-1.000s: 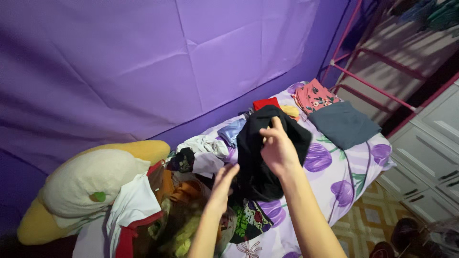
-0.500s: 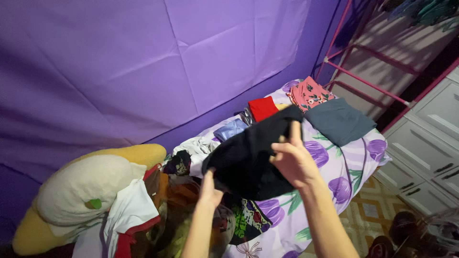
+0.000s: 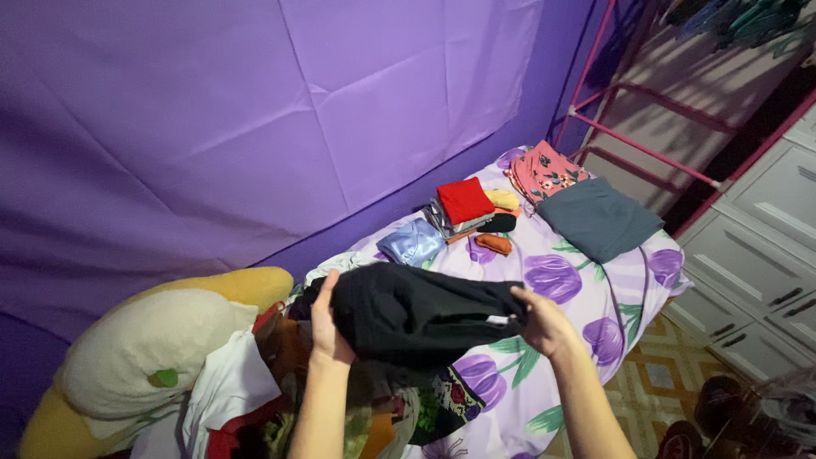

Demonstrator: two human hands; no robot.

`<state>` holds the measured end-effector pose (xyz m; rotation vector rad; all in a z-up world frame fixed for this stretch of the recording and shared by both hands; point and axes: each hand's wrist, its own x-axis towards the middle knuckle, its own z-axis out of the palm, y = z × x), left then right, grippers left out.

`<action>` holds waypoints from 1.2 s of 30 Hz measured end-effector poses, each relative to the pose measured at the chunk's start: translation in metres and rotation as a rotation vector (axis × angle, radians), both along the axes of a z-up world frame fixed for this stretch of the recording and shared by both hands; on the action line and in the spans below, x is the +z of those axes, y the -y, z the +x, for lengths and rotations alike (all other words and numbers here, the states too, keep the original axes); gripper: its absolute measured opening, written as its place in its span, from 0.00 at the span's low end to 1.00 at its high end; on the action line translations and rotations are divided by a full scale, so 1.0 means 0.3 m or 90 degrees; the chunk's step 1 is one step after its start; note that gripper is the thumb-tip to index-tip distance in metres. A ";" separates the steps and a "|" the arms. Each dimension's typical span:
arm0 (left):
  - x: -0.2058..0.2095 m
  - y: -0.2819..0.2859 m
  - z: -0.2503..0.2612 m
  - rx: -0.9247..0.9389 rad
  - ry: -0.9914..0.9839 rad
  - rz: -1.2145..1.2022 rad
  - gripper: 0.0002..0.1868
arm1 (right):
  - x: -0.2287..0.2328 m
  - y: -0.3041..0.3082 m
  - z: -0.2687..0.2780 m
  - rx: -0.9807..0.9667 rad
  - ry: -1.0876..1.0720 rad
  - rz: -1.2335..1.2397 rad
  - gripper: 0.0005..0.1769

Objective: The person picks up clothing items from a bed, including a pair of shorts and a t-shirt, and folds them by hand, placing each folded item onto a stack on the bed.

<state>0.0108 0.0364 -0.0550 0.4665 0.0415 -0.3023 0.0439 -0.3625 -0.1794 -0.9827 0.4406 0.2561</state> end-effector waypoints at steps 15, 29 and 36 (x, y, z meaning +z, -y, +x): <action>-0.008 0.077 0.023 -0.116 0.058 -0.095 0.44 | 0.419 -0.460 -0.165 0.205 0.201 -0.166 0.23; -0.083 -0.061 0.009 -0.332 0.001 0.214 0.20 | 0.624 -0.275 -0.160 0.041 0.248 -0.336 0.18; -0.030 -0.021 0.000 -0.229 0.018 0.164 0.19 | 0.514 -0.231 -0.114 -0.006 0.130 -0.415 0.20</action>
